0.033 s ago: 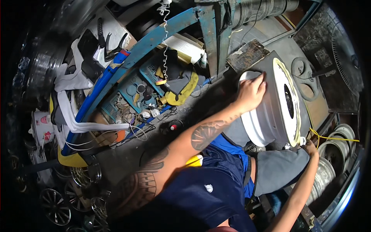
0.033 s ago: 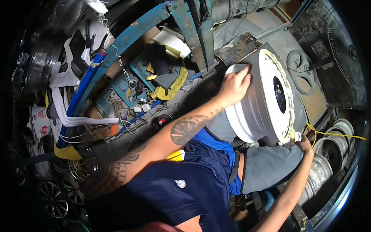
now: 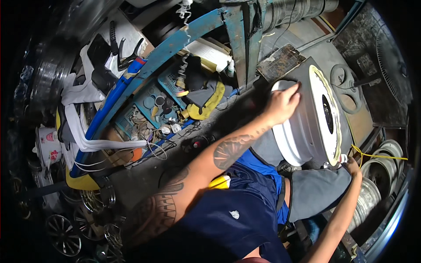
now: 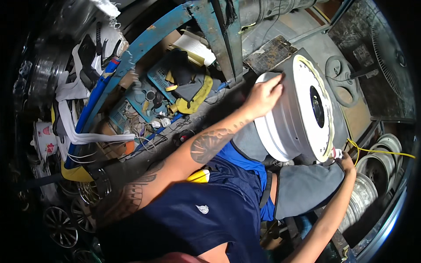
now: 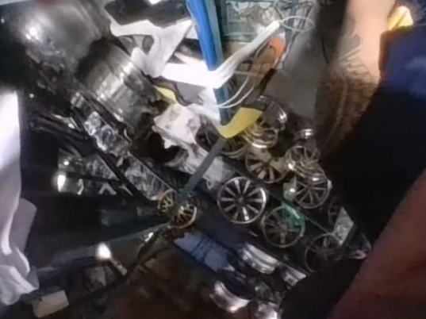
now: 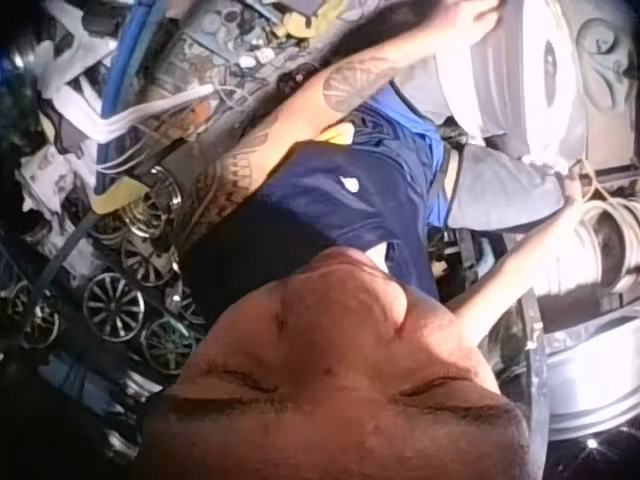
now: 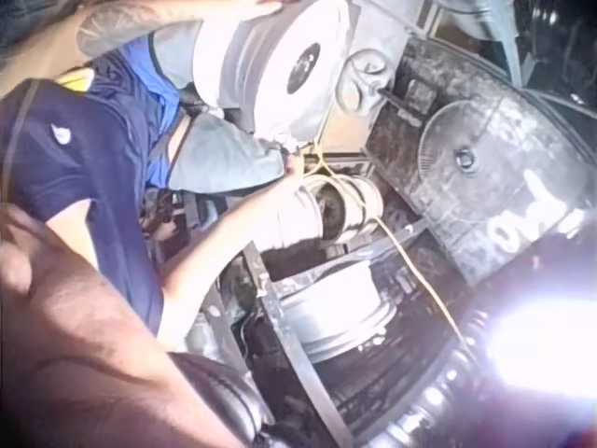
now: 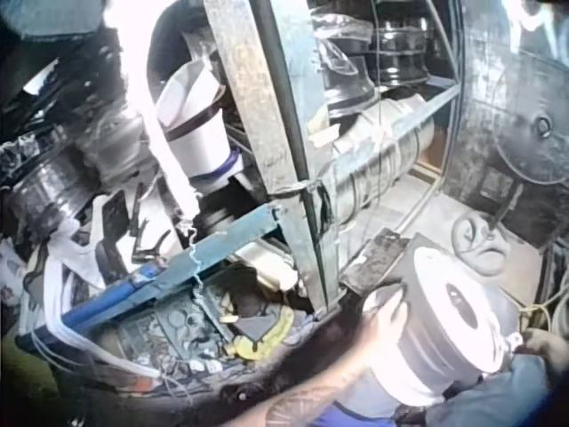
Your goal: The person prepares a car wheel rim by wiping it with a cloth, applying adhesive tape around the rim edges, and sanding the surface with sandpaper.
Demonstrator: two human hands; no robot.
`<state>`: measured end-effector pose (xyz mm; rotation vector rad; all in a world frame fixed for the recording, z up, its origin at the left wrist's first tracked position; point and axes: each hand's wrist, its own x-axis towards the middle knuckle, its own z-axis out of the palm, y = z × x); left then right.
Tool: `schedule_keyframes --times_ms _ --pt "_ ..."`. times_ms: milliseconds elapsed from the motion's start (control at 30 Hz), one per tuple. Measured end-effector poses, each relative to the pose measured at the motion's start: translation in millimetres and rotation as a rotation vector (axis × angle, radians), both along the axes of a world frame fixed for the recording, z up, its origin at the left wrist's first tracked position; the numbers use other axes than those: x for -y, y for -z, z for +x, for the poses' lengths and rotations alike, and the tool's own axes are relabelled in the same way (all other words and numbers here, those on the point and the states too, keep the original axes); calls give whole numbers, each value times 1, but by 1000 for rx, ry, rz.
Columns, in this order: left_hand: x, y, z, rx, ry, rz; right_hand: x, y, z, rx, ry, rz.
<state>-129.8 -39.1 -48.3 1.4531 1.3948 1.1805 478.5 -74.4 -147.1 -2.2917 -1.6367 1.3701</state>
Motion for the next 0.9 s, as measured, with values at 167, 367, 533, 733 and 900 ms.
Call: schedule_keyframes --times_ms 167,367,533,733,900 --pt "16 66 -109 88 -243 -101 10 -30 -71 136 78 275" --pt "14 140 -186 -1058 -173 -473 19 -137 -166 588 -145 669" --pt "5 168 -216 -1101 -190 -390 32 -186 -274 492 -148 1028" --pt "21 144 -262 -746 -585 -289 85 -216 -400 -6 -366 1217" --pt "63 64 -225 239 -75 -544 99 -181 -471 -226 -641 1088"
